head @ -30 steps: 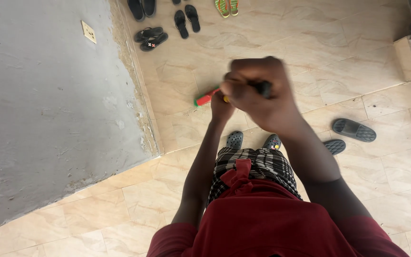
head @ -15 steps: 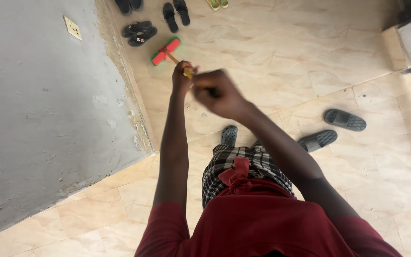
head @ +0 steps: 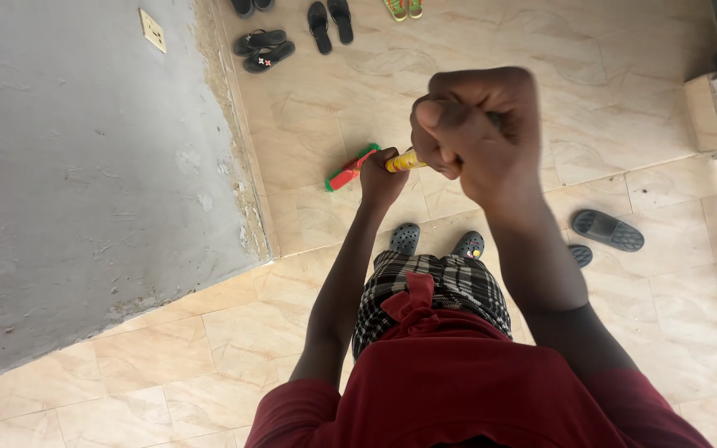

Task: Sweeping the floor of a balcony using a broom.

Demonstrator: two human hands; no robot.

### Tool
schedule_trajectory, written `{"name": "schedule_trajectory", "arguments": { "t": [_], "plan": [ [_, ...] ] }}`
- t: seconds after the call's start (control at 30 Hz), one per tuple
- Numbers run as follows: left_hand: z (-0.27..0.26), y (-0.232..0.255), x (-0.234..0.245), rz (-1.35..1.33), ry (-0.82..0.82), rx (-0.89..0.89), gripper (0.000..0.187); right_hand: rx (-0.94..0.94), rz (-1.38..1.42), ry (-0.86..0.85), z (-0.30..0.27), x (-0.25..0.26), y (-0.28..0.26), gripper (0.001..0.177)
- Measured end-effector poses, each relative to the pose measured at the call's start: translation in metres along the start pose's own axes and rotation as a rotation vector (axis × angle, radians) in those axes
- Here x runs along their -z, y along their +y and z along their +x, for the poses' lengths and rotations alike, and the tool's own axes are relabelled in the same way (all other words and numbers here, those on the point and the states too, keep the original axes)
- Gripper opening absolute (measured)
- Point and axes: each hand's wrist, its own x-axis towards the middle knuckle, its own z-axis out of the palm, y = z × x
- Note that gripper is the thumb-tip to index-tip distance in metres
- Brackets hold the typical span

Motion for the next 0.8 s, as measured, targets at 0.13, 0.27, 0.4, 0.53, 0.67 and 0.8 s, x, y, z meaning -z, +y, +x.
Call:
{"name": "schedule_trajectory", "arguments": {
  "t": [0.13,0.27,0.4,0.53,0.67,0.8],
  "plan": [
    [0.01,0.026,0.015,-0.052,0.041,0.015,0.039,0.099,0.057,0.023,0.002,-0.011,-0.007,0.04],
    [0.051,-0.01,0.042,-0.058,0.151,-0.11,0.046,0.25,0.041,0.088,-0.003,-0.015,0.038,0.017],
    [0.086,-0.068,0.073,-0.107,0.277,-0.267,0.04,0.121,-0.374,-0.126,0.002,-0.025,0.085,0.016],
    [0.081,-0.113,0.078,-0.065,0.251,-0.137,0.043,-0.045,-0.389,-0.219,-0.003,-0.029,0.127,0.028],
    [0.045,-0.102,0.05,0.167,0.157,0.08,0.042,0.078,-0.447,-0.215,-0.013,-0.016,0.084,0.011],
    [0.007,-0.061,0.008,0.247,0.182,0.008,0.036,0.061,-0.448,-0.187,-0.024,0.001,0.035,0.014]
  ]
}}
